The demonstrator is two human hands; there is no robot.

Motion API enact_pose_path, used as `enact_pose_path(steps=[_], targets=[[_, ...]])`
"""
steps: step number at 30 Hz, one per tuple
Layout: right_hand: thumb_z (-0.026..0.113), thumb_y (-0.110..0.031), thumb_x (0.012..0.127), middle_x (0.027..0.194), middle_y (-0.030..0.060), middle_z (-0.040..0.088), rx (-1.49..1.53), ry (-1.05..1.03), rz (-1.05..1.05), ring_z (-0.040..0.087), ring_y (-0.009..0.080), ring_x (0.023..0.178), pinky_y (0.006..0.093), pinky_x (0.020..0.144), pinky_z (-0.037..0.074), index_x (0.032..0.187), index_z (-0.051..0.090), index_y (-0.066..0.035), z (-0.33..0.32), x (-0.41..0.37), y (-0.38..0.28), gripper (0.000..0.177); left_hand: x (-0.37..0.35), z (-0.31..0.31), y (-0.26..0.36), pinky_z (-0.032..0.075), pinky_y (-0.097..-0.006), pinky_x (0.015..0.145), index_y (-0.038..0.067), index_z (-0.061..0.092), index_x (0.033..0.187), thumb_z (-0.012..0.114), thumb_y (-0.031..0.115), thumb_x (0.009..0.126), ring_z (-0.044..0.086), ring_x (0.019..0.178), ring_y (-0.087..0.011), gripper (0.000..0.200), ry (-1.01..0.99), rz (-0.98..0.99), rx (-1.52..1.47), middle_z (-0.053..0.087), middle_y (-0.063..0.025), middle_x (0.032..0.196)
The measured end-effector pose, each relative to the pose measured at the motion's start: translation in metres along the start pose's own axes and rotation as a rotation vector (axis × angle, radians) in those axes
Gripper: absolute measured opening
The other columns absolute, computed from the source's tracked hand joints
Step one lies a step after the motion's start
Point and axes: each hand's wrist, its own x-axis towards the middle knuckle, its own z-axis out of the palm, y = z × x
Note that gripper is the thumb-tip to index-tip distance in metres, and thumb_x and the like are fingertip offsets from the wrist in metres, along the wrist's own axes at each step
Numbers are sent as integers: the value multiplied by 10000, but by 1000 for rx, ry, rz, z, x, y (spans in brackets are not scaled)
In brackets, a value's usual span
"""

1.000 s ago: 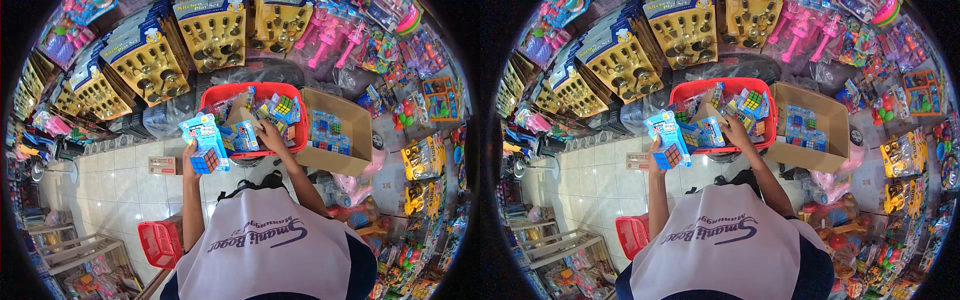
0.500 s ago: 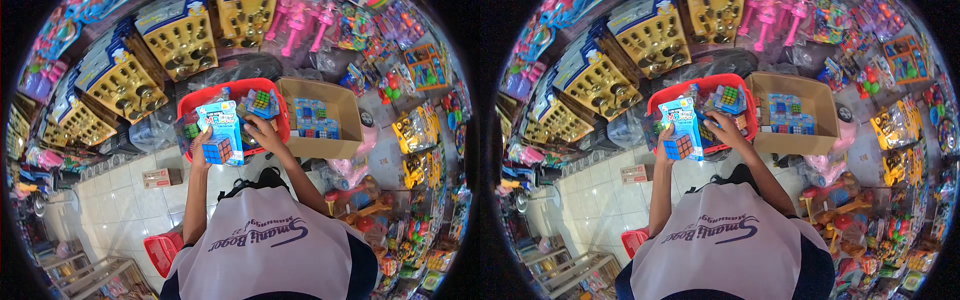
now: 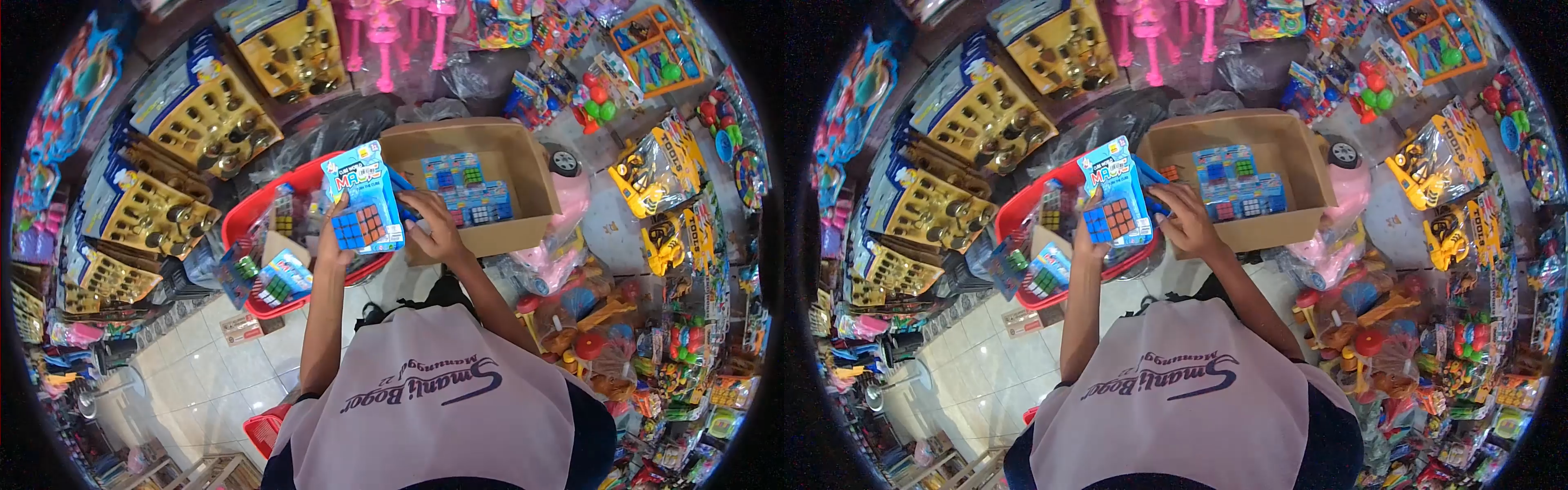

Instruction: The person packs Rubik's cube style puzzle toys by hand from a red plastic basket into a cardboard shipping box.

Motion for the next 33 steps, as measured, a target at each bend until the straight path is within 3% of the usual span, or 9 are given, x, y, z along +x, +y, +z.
enact_pose_path(steps=[3, 9, 14, 19, 22, 26, 30, 33], targets=[[705, -159, 709, 1280, 164, 467, -25, -73, 18, 435, 350, 1181, 433, 978, 371, 1314, 428, -41, -40, -3, 29, 676, 40, 23, -23, 580, -426, 654, 70, 545, 1089, 548, 336, 908, 667, 759, -265, 322, -16, -93, -44, 650, -144, 925], [773, -151, 621, 1337, 171, 381, -47, -184, 123, 421, 369, 1198, 436, 992, 373, 1314, 433, -65, -101, -18, 117, 776, 109, 72, -85, 568, -462, 684, 6, 526, 1088, 526, 349, 920, 657, 786, -297, 382, 5, -111, -42, 643, -172, 925], [772, -180, 627, 1298, 194, 409, -39, -294, 226, 428, 379, 1188, 430, 978, 389, 1285, 445, -51, -146, -20, 175, 747, 157, 97, -129, 572, -446, 693, 6, 535, 1084, 522, 334, 923, 661, 791, -287, 365, 12, -111, -59, 646, -179, 939], [759, -183, 652, 1227, 195, 461, 78, -290, 258, 458, 377, 1147, 422, 949, 398, 1275, 437, -56, -179, -20, 216, 713, 196, 87, -155, 568, -431, 704, -6, 561, 1051, 518, 336, 924, 661, 794, -282, 367, 54, -163, -29, 653, -167, 920], [753, -191, 686, 1226, 169, 480, -2, -217, 357, 467, 349, 1158, 400, 935, 412, 1260, 427, -48, -193, -29, 242, 676, 207, 77, -162, 563, -426, 718, -25, 568, 1031, 517, 338, 923, 661, 792, -282, 382, 81, -150, -34, 655, -163, 914], [743, -207, 675, 1186, 216, 466, -193, -223, 641, 490, 419, 1077, 445, 872, 438, 1264, 355, -61, -202, -49, 283, 720, 221, 43, -174, 552, -444, 754, -26, 565, 1046, 516, 340, 923, 658, 811, -288, 389, 73, -144, -46, 652, -170, 940], [756, -209, 668, 1243, 278, 416, -244, -325, 818, 465, 448, 1124, 470, 873, 446, 1266, 326, -42, -192, -74, 337, 755, 227, 34, -182, 543, -445, 780, 13, 547, 1107, 533, 336, 916, 653, 858, -289, 375, 180, -150, -76, 642, -179, 997], [769, -207, 664, 1277, 304, 386, -270, -424, 971, 451, 453, 1147, 478, 896, 444, 1256, 333, -30, -177, -76, 363, 756, 238, 18, -191, 519, -416, 833, 64, 501, 1194, 565, 314, 907, 627, 953, -248, 386, 225, -116, -32, 625, -123, 1078]])
